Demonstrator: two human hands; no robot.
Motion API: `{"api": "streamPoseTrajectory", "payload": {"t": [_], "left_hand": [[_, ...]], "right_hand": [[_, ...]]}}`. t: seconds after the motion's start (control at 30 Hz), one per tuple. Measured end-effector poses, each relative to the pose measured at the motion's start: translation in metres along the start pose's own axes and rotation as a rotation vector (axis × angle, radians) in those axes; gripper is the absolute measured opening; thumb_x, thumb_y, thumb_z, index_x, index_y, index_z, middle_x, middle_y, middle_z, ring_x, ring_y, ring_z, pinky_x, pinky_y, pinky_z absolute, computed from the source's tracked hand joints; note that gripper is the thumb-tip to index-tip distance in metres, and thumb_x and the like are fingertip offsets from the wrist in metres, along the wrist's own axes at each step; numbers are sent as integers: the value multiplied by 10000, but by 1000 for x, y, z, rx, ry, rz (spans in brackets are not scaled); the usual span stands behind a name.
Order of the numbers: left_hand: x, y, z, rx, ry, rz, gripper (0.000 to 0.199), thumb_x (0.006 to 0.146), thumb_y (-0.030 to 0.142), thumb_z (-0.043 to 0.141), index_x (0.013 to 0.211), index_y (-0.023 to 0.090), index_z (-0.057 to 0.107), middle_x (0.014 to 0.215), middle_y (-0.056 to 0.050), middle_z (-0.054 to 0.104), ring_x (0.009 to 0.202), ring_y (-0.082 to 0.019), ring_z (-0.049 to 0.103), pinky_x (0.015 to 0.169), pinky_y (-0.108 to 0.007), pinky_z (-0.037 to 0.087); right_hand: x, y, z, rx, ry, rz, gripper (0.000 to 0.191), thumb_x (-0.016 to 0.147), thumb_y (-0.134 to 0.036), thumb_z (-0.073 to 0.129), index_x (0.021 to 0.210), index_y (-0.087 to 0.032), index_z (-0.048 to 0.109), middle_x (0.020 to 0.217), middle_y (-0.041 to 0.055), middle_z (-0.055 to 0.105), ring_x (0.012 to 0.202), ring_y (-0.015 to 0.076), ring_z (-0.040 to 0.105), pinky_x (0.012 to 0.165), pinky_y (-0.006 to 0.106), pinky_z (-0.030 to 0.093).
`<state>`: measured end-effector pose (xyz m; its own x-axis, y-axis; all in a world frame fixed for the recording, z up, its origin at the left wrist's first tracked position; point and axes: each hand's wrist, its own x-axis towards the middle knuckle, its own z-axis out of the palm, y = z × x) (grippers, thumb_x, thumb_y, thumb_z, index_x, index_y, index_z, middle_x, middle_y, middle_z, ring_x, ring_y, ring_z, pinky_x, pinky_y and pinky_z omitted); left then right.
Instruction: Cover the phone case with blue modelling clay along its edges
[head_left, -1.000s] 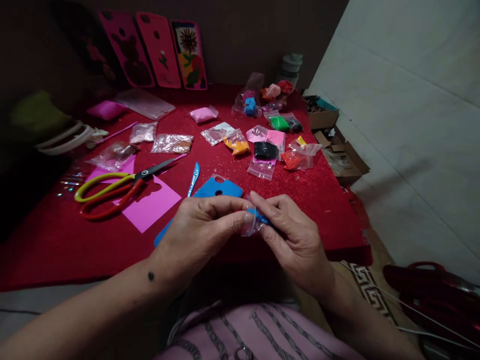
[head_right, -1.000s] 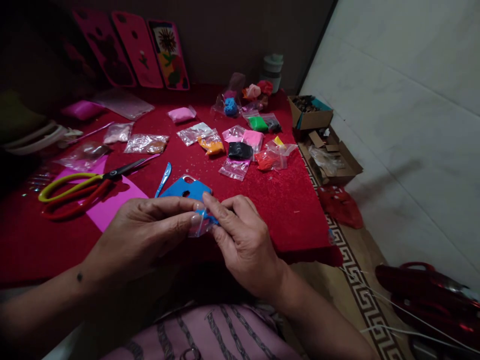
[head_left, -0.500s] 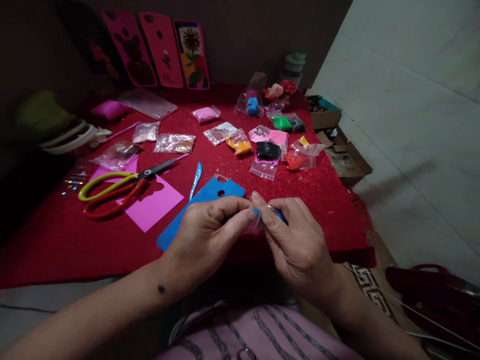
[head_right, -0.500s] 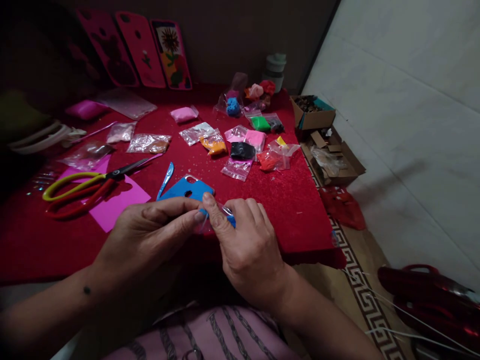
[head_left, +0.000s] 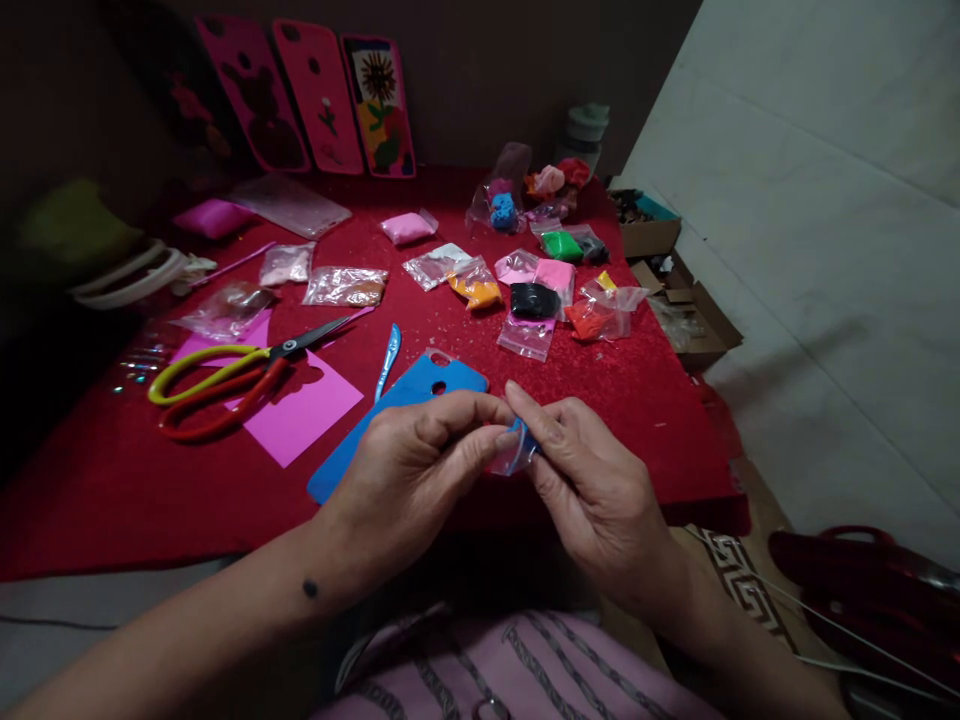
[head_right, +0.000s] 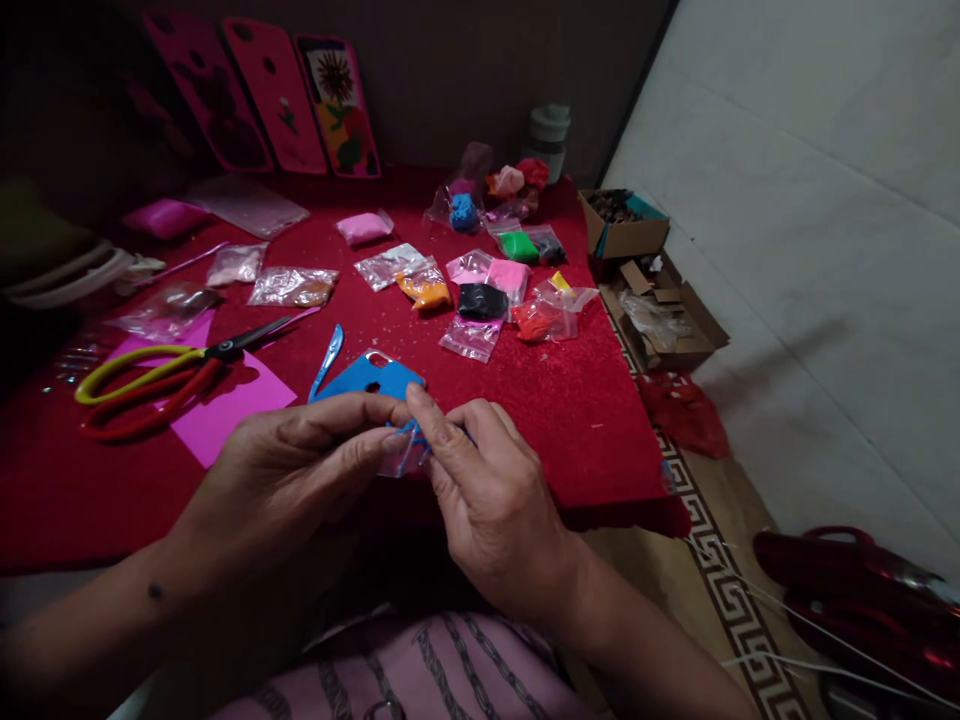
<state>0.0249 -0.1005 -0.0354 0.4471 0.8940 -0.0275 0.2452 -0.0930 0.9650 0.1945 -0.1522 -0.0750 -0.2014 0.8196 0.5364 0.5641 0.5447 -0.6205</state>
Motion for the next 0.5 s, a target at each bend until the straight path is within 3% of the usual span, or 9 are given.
{"api": "streamPoseTrajectory", "payload": {"t": [0.1, 0.2, 0.33, 0.5], "left_hand": [[-1, 0, 2, 24, 9, -13, 154, 857, 272, 611, 870, 174, 729, 630, 37, 567, 546, -80, 444, 453, -167, 335], [-2, 2, 5, 38, 14, -30, 177, 866, 283, 595, 757, 174, 682, 614, 34, 533, 591, -95, 465, 524, -180, 387], [-1, 4, 7, 18, 10, -80, 242, 872, 301, 565, 673, 172, 614, 634, 18, 549, 626, -113, 502, 595, -212, 437], [2, 3, 6, -123, -13, -163, 194, 851, 300, 587, 715, 165, 616, 618, 24, 568, 544, -86, 453, 481, -180, 364]], "right_hand": [[0, 0, 1, -55, 8, -7, 592, 957, -24, 457, 1511, -231, 425, 889, 70, 564, 816, 188, 524, 700, 344, 487], [-1, -1, 2, -110, 11, -23, 642, 955, -24, 462, 1539, -275, 372, 906, 71, 569, 828, 194, 531, 702, 353, 492], [-3, -1, 3, -139, 18, -40, 628, 955, -26, 462, 1536, -251, 383, 922, 86, 577, 856, 201, 536, 721, 370, 503], [-1, -2, 1, 16, 19, 17, 530, 953, -33, 480, 1459, -187, 502, 905, 73, 579, 853, 169, 549, 746, 332, 518]]}}
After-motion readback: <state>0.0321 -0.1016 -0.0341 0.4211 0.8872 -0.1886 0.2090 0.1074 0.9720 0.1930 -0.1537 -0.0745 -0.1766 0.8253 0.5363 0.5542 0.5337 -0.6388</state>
